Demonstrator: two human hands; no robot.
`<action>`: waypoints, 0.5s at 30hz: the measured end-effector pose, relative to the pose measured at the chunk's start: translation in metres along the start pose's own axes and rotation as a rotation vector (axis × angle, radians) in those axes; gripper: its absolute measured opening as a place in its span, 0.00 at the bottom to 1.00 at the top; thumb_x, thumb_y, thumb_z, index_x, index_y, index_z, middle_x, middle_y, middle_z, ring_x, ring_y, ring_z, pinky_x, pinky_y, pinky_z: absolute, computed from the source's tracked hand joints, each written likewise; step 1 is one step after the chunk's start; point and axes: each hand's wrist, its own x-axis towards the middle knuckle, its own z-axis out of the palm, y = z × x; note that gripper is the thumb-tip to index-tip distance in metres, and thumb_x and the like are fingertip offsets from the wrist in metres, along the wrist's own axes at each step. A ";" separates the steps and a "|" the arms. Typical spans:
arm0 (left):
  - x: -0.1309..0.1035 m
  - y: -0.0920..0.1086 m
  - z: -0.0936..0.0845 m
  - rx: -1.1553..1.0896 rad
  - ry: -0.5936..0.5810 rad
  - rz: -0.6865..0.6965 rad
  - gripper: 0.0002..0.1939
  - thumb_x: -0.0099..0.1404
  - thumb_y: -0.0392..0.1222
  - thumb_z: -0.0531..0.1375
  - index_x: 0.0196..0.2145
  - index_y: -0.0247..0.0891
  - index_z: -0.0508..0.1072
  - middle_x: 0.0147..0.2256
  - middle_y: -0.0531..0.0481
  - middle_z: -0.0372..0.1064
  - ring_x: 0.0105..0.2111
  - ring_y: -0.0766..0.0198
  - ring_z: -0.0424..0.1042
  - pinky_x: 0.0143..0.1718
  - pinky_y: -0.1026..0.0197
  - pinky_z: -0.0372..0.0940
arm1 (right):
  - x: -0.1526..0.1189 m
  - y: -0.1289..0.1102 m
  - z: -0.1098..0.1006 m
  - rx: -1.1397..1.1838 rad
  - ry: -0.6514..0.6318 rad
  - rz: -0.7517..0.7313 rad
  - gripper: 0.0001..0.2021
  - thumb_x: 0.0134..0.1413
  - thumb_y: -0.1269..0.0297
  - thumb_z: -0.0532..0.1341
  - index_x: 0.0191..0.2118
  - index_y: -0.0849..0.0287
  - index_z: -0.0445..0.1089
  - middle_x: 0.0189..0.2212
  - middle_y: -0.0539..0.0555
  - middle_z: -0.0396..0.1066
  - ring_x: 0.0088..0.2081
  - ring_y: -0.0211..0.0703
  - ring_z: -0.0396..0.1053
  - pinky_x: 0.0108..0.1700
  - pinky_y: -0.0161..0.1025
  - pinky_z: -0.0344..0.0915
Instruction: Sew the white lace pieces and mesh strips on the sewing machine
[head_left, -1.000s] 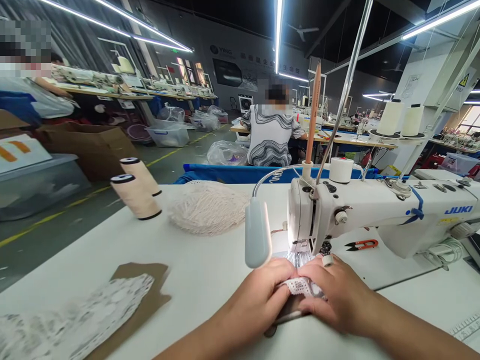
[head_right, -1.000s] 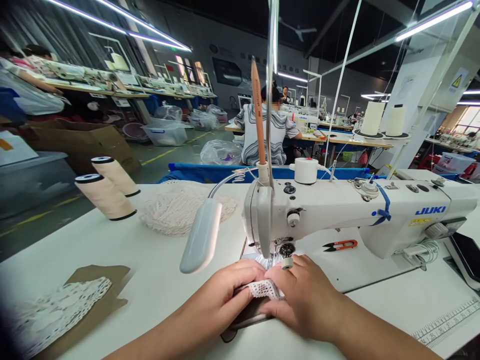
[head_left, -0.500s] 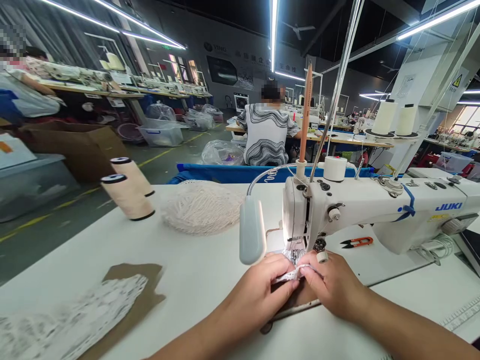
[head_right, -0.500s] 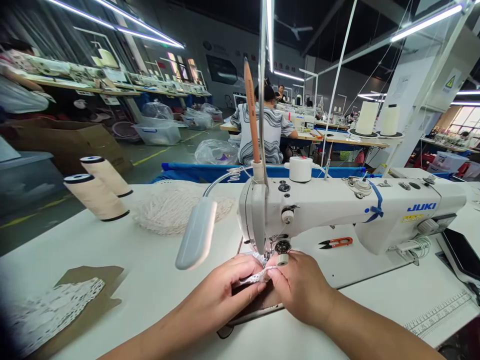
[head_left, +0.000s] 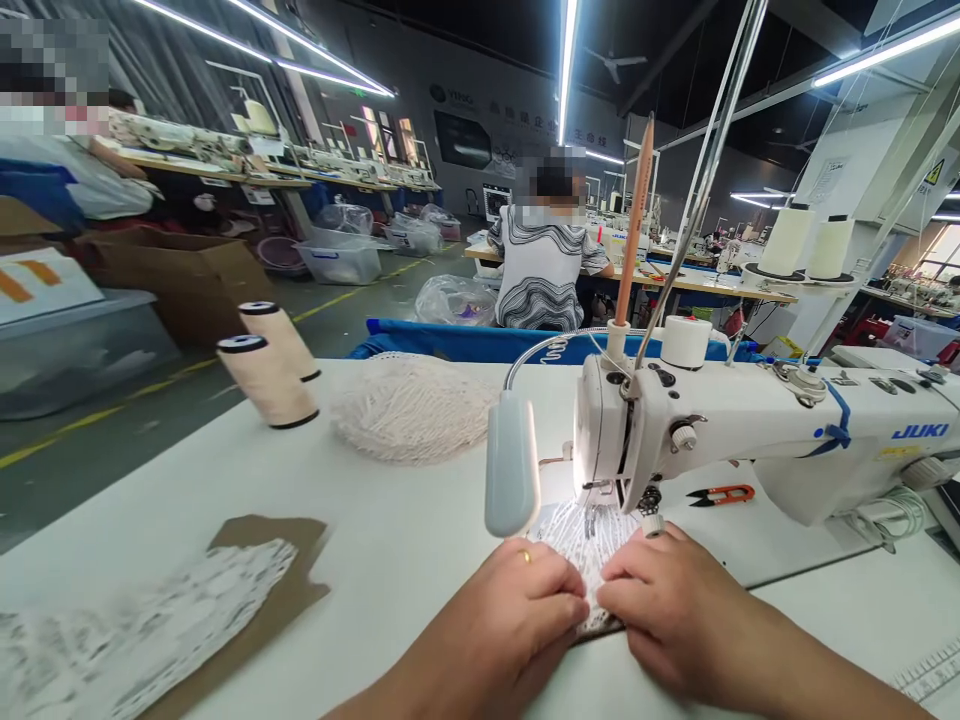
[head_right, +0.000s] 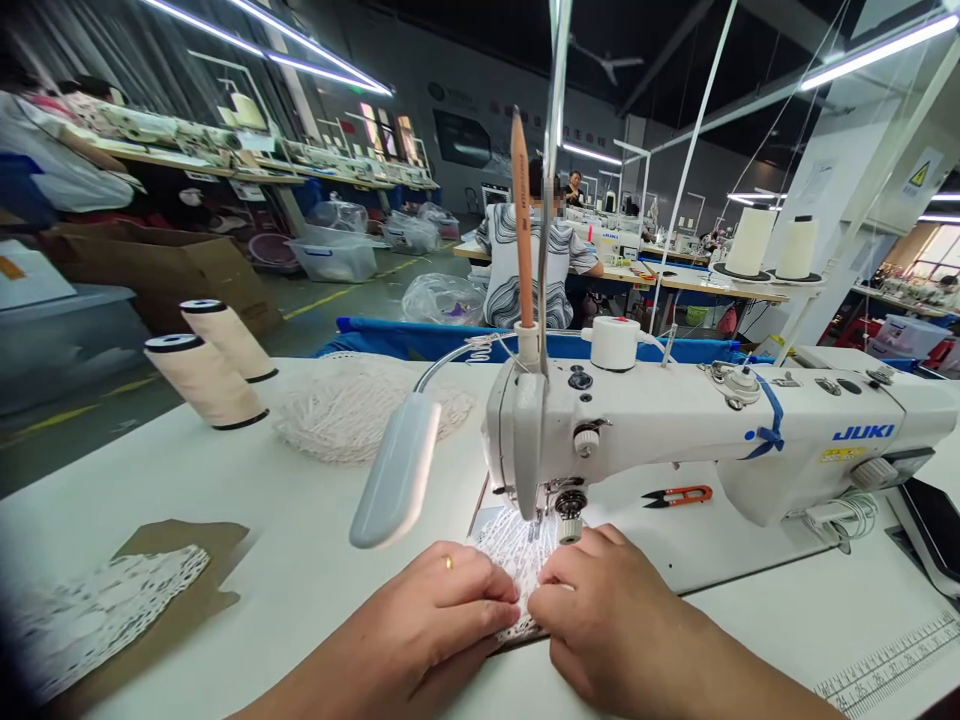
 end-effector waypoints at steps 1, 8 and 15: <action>0.001 -0.001 0.000 0.005 0.009 0.002 0.16 0.75 0.29 0.53 0.36 0.42 0.78 0.36 0.52 0.79 0.34 0.60 0.74 0.39 0.56 0.67 | 0.000 0.001 0.001 -0.007 0.005 0.010 0.09 0.55 0.75 0.61 0.40 0.55 0.69 0.44 0.50 0.76 0.40 0.44 0.67 0.44 0.44 0.57; 0.008 -0.009 0.004 0.093 0.058 0.027 0.19 0.75 0.29 0.51 0.35 0.41 0.79 0.34 0.49 0.79 0.32 0.59 0.76 0.33 0.57 0.67 | 0.001 0.006 0.006 -0.065 0.008 0.074 0.08 0.59 0.76 0.60 0.41 0.56 0.70 0.42 0.53 0.75 0.41 0.48 0.66 0.44 0.45 0.59; 0.011 -0.016 0.007 0.096 0.107 0.061 0.16 0.72 0.28 0.52 0.39 0.41 0.79 0.37 0.47 0.79 0.33 0.58 0.76 0.33 0.57 0.67 | 0.005 0.007 0.004 -0.046 0.030 0.095 0.11 0.58 0.78 0.59 0.42 0.57 0.71 0.45 0.56 0.77 0.45 0.51 0.67 0.46 0.45 0.62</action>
